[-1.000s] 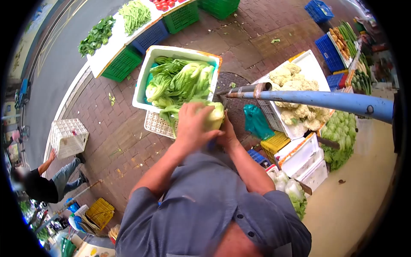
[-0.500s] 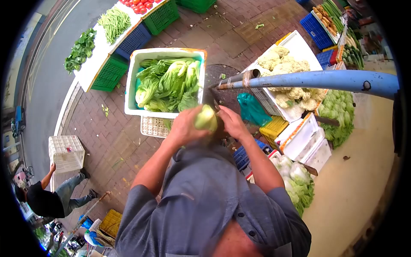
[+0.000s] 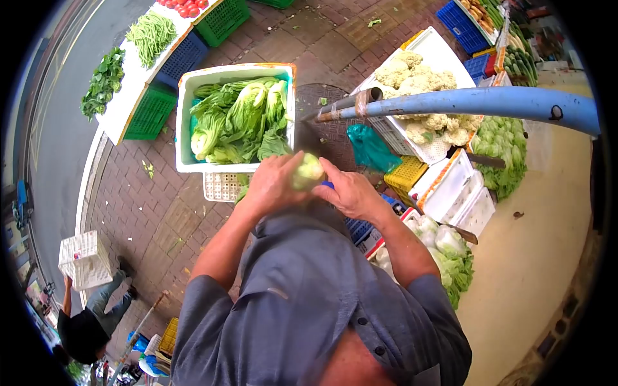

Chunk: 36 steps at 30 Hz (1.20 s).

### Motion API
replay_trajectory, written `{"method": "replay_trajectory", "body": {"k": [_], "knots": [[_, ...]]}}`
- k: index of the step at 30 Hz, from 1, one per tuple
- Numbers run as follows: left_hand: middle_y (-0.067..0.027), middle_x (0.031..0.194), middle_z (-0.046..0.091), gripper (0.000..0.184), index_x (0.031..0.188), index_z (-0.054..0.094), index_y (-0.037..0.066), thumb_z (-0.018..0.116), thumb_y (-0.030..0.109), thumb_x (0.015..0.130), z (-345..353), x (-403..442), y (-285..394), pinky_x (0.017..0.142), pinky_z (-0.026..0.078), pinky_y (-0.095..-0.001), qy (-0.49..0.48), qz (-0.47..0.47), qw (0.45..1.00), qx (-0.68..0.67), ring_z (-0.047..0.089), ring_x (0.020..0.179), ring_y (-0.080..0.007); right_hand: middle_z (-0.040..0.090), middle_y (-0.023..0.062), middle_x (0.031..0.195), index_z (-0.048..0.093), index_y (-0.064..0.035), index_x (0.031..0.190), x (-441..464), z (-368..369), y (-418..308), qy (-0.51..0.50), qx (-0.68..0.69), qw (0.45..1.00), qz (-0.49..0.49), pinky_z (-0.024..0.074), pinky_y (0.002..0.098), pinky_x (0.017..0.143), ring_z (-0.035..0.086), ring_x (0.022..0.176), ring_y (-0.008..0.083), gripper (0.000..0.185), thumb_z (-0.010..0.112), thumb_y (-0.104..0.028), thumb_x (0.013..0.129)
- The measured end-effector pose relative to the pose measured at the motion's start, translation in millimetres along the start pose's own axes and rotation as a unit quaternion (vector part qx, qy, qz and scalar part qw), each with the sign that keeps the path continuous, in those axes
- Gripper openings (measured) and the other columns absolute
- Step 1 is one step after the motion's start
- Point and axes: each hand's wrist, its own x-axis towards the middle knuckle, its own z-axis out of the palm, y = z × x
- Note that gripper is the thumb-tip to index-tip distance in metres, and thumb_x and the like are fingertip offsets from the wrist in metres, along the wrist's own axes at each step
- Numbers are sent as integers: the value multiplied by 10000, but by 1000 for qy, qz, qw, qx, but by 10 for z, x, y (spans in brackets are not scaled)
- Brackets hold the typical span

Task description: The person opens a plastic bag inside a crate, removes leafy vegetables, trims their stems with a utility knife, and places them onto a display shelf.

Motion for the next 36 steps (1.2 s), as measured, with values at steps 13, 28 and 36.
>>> {"method": "replay_trajectory", "body": {"k": [13, 28, 36], "knots": [[-238, 1103, 687, 793, 1294, 609, -28, 849, 363, 647, -41, -67, -54, 914, 506, -440, -46, 13, 998, -31, 656, 986, -382, 677, 265, 976, 502, -105, 1395, -95, 35, 159, -17, 68, 998, -3, 497, 545, 763, 638, 902, 475, 501, 567, -371, 976], [-219, 1162, 680, 802, 1295, 611, -10, 881, 337, 625, -37, -37, -69, 916, 517, -444, -55, 45, 997, -9, 662, 1008, -381, 679, 270, 990, 430, -155, 1472, -148, 127, 180, -26, 77, 996, 37, 497, 541, 777, 644, 908, 470, 539, 534, -380, 993], [-198, 1124, 686, 895, 1344, 600, 4, 902, 350, 575, 13, -89, -134, 925, 509, -436, -120, 14, 990, -73, 646, 1017, -371, 687, 237, 1096, 560, -105, 1388, -335, 260, 606, 43, 133, 987, 81, 531, 469, 827, 661, 990, 420, 431, 545, -312, 1009]]}}
